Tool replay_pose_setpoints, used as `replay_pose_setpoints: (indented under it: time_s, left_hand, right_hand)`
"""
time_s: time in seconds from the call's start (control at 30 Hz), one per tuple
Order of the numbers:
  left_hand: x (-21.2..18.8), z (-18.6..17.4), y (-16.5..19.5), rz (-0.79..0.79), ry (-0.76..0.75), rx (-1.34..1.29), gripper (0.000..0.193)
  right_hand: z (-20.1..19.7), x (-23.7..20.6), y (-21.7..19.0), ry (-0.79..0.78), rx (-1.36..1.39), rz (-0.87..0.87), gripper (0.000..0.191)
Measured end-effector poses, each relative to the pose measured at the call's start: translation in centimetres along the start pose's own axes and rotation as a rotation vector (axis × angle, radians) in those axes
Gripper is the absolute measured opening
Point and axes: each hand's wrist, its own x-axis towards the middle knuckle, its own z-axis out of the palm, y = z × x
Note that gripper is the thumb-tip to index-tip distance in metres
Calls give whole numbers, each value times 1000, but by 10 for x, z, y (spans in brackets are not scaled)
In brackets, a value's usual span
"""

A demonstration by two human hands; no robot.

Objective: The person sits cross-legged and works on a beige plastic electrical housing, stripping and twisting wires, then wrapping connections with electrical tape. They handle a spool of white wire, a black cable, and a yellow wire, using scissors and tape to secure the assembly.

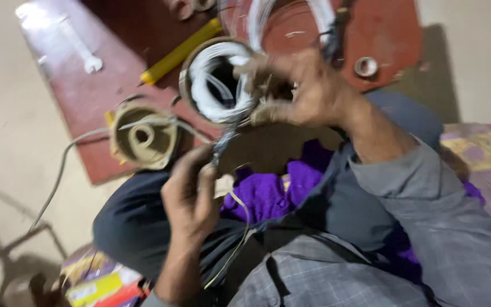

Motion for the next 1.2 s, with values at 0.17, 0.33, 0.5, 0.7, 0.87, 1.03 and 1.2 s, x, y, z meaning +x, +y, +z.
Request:
replay_pose_setpoints:
  time_s: [0.17,0.33,0.5,0.7,0.87,1.03,1.2]
  left_hand:
    - [-23,0,-21,-154,-85,-705,74]
    - [-48,-7,-58,-238,-22,-819,77]
    - [-66,-17,-82,-193,133,-674,63]
    - [-102,-24,-75,-226,391,-524,35]
    - [-102,-25,-48,-123,299,-446,22]
    - [-94,-11,-6,102,-12,-124,22]
    - [-98,2,23,-1,-113,-233,31]
  right_hand:
    - [-65,-52,86,494,-188,385,9]
    - [-65,-122,145,561,-625,736,22]
    - [-45,-134,154,458,-798,896,40]
    - [-22,-112,120,575,-573,799,19]
    - [28,-102,28,582,98,341,23]
    - [89,-119,-65,485,334,141,31]
    - [119,-119,-99,434,457,127,40]
